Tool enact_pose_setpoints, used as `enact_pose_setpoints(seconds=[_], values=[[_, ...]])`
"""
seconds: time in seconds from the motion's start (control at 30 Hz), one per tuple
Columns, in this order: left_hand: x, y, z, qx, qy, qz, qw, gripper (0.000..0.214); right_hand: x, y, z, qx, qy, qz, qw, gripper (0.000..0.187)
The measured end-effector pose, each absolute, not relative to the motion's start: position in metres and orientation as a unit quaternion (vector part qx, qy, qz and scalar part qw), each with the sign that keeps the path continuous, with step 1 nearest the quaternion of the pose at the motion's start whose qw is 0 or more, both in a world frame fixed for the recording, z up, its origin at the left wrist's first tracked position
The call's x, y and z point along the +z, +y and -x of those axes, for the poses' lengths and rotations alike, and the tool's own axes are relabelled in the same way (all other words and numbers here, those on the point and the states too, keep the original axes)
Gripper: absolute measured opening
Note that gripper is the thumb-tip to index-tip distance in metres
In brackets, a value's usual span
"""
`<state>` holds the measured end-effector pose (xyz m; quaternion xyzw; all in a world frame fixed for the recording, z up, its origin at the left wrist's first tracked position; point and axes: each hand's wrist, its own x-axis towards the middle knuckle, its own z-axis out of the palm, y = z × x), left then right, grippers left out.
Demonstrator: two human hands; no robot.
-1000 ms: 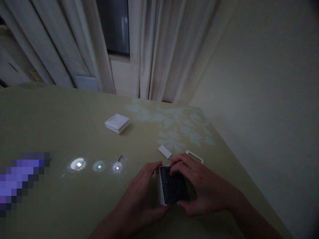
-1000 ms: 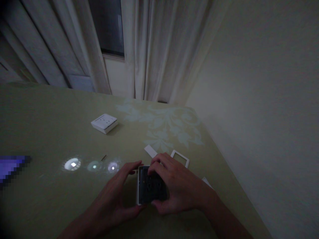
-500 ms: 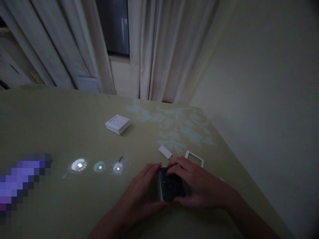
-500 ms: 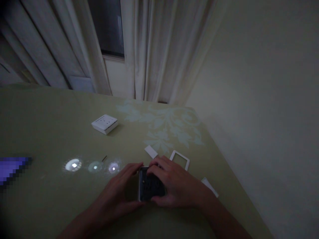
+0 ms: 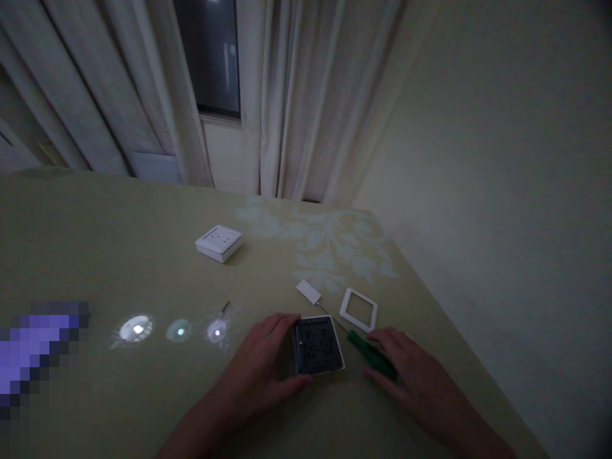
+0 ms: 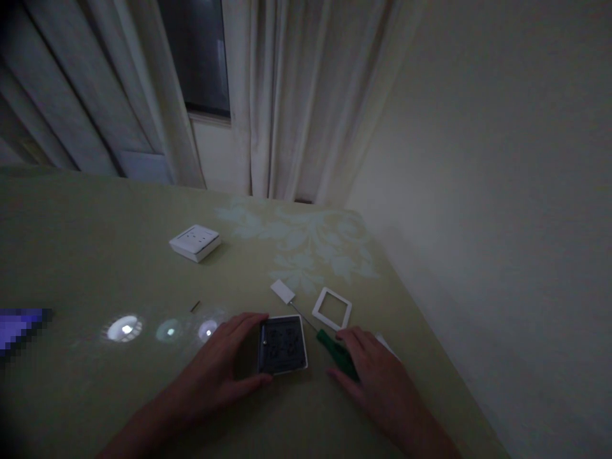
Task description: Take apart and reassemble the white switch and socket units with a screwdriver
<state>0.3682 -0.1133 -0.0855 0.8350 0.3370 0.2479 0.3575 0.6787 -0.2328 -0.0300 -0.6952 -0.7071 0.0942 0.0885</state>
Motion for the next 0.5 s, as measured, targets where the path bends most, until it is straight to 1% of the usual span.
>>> enact_pose_setpoints(seconds=[0.07,0.13,0.23,0.37,0.43,0.5], values=[[-0.084,-0.112,-0.369,0.258,0.335,-0.833,0.357,0.079,-0.042,-0.243,-0.678,0.088,-0.7,0.701,0.105,0.033],[-0.081,-0.112,-0.37,0.264,0.335,-0.831,0.358,0.078,-0.045,-0.249,-0.676,0.079,-0.698,0.695,0.152,0.028],[-0.077,-0.111,-0.371,0.267,0.338,-0.827,0.361,0.077,-0.031,-0.252,-0.675,0.031,-0.67,0.692,0.268,0.022],[-0.075,-0.111,-0.372,0.258,0.334,-0.828,0.369,0.073,0.015,-0.242,-0.672,-0.086,-0.601,0.671,0.426,0.025],[-0.076,-0.112,-0.371,0.254,0.336,-0.828,0.371,0.076,0.04,-0.227,-0.663,-0.072,-0.61,0.627,0.478,0.019],[-0.077,-0.113,-0.37,0.254,0.337,-0.824,0.379,0.084,0.059,-0.208,-0.648,-0.012,-0.645,0.596,0.478,0.017]])
